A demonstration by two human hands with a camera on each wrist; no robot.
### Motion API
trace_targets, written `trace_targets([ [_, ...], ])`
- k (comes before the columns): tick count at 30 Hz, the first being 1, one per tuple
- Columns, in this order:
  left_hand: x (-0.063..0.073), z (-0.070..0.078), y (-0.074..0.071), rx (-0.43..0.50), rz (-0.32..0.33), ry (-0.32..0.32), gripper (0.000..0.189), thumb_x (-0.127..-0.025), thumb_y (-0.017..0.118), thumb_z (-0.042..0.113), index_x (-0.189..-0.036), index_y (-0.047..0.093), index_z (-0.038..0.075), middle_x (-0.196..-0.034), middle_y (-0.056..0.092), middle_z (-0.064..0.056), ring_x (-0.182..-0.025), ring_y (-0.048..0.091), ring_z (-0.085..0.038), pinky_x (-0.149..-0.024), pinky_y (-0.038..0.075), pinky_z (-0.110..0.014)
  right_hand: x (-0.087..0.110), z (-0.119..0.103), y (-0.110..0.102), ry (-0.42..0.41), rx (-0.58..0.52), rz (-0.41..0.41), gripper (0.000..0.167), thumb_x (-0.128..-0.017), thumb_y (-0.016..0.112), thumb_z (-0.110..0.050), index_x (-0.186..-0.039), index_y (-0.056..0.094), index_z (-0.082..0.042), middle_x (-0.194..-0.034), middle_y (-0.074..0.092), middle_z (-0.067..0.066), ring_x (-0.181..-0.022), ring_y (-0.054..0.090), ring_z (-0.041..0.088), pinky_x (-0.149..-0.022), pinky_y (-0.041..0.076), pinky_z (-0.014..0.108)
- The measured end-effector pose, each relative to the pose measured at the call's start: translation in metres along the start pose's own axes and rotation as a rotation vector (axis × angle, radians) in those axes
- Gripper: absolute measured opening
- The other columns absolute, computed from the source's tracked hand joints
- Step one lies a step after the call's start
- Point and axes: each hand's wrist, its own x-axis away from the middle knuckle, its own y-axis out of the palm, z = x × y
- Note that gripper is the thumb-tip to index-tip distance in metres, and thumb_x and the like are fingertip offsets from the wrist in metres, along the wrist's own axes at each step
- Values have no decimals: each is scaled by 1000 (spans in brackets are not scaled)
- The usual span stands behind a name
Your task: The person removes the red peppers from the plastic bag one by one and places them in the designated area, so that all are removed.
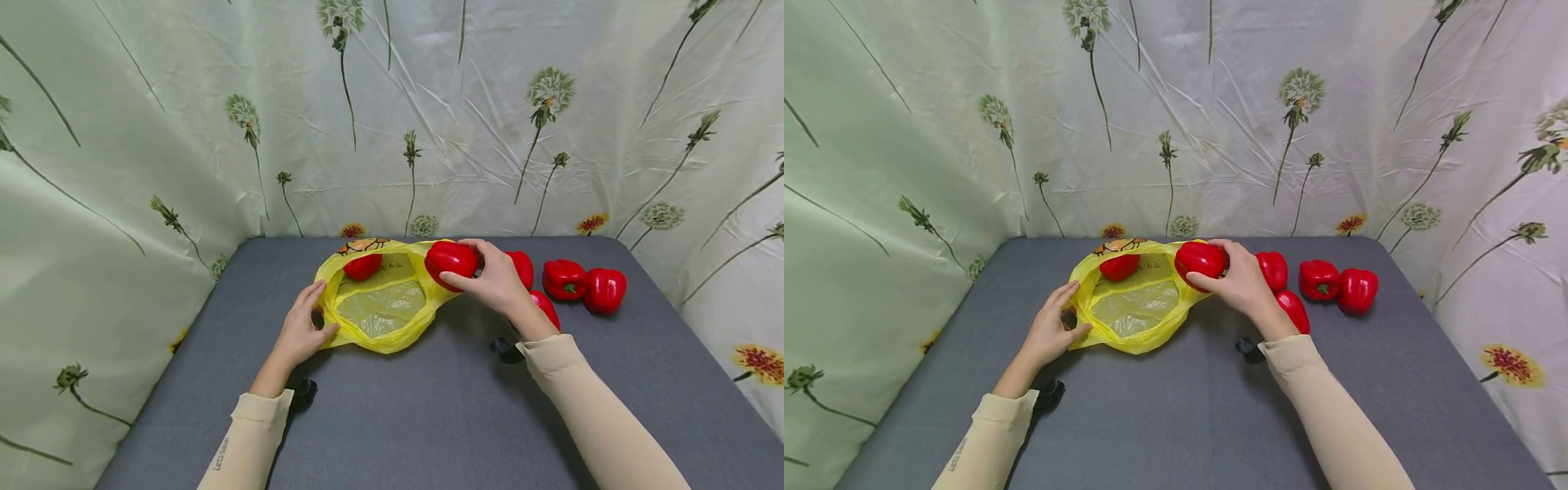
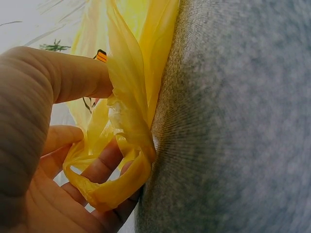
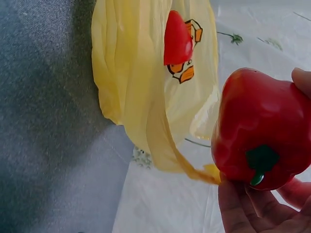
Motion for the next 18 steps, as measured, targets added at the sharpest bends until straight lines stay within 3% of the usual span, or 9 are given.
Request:
trace_targets([
  [18, -1, 0, 0, -1, -9, -12, 90, -86, 84, 11, -163, 39, -3, -171, 36, -20, -127, 57, -39, -116, 43, -62, 28, 18, -21, 50, 8, 37, 73, -91, 84, -42, -151, 55, -12, -142, 63, 16, -123, 63, 36, -98, 60, 56],
])
